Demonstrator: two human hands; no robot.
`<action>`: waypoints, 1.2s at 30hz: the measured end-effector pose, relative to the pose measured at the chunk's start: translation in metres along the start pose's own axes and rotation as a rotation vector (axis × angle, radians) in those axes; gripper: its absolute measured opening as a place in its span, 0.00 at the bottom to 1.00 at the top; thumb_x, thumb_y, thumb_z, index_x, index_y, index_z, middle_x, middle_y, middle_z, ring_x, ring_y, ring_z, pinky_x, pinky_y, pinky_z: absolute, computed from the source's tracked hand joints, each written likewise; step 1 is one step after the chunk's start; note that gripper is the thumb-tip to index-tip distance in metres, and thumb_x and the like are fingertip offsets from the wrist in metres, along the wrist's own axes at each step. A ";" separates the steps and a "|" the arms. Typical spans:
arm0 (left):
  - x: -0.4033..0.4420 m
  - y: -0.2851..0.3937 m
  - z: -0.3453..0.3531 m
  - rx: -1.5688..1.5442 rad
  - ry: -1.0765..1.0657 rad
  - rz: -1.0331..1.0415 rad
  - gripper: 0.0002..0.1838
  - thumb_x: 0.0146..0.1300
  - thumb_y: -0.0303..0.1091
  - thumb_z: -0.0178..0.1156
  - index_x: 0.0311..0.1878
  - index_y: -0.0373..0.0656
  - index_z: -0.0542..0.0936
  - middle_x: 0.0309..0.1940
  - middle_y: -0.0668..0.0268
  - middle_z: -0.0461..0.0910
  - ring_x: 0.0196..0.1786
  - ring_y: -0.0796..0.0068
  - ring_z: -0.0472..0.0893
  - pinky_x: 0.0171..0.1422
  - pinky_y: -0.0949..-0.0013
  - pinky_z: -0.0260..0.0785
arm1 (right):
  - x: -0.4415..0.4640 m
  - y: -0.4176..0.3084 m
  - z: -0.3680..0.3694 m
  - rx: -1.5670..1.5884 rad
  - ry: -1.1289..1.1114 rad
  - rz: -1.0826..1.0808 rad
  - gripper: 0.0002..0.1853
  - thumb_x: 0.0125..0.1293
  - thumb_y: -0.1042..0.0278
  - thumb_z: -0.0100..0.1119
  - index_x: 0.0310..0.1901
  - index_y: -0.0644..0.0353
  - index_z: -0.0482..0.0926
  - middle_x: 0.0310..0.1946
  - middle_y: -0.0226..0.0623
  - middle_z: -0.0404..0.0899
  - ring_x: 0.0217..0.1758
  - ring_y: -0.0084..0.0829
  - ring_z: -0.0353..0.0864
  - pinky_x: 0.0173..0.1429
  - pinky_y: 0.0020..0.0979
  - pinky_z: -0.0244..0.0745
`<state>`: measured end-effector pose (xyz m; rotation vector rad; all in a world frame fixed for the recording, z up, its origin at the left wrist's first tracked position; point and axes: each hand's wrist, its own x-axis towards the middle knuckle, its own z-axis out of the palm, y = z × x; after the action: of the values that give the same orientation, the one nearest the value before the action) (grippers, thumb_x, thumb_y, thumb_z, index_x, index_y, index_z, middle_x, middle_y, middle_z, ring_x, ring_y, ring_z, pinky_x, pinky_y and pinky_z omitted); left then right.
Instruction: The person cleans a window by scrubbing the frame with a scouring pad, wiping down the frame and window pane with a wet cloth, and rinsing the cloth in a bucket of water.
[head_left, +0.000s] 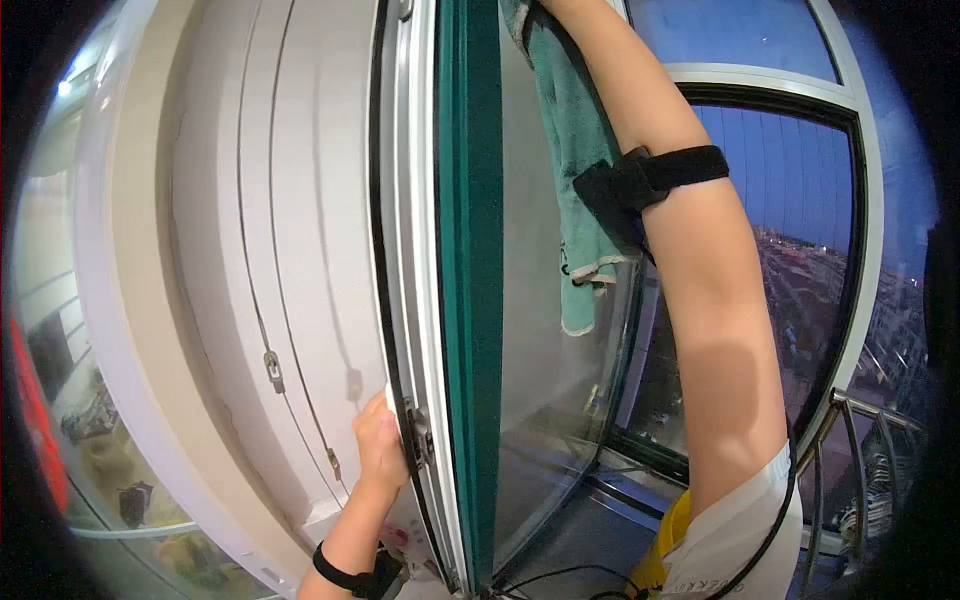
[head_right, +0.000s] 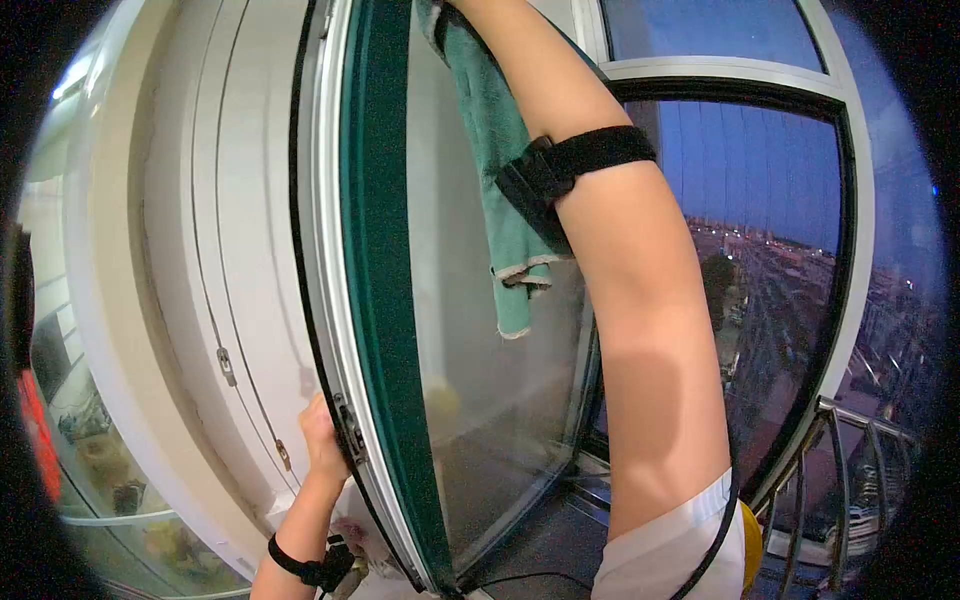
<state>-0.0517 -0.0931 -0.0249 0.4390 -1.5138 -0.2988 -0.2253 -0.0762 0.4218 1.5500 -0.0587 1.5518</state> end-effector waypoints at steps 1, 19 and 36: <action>0.000 -0.002 0.000 -0.010 0.007 0.009 0.36 0.70 0.58 0.35 0.39 0.31 0.79 0.25 0.60 0.77 0.27 0.69 0.77 0.32 0.67 0.67 | 0.002 -0.005 -0.002 0.021 -0.011 0.009 0.14 0.65 0.62 0.50 0.44 0.58 0.82 0.29 0.46 0.83 0.33 0.39 0.84 0.40 0.36 0.75; 0.000 -0.023 -0.044 0.084 -0.066 0.036 0.28 0.72 0.49 0.35 0.34 0.36 0.77 0.25 0.54 0.73 0.31 0.52 0.75 0.37 0.57 0.65 | -0.033 -0.070 -0.008 0.272 -0.068 0.053 0.11 0.68 0.71 0.51 0.47 0.65 0.80 0.42 0.33 0.81 0.45 0.21 0.77 0.51 0.24 0.72; 0.000 -0.019 -0.056 0.081 -0.145 -0.016 0.21 0.73 0.39 0.36 0.31 0.33 0.69 0.27 0.48 0.65 0.34 0.44 0.67 0.41 0.50 0.59 | -0.065 -0.105 -0.105 0.793 -0.003 0.752 0.19 0.65 0.71 0.50 0.59 0.61 0.72 0.39 0.40 0.79 0.31 0.28 0.79 0.27 0.23 0.74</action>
<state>0.0051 -0.1049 -0.0336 0.5027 -1.6688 -0.2871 -0.2564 0.0128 0.2903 2.3115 -0.0271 2.3362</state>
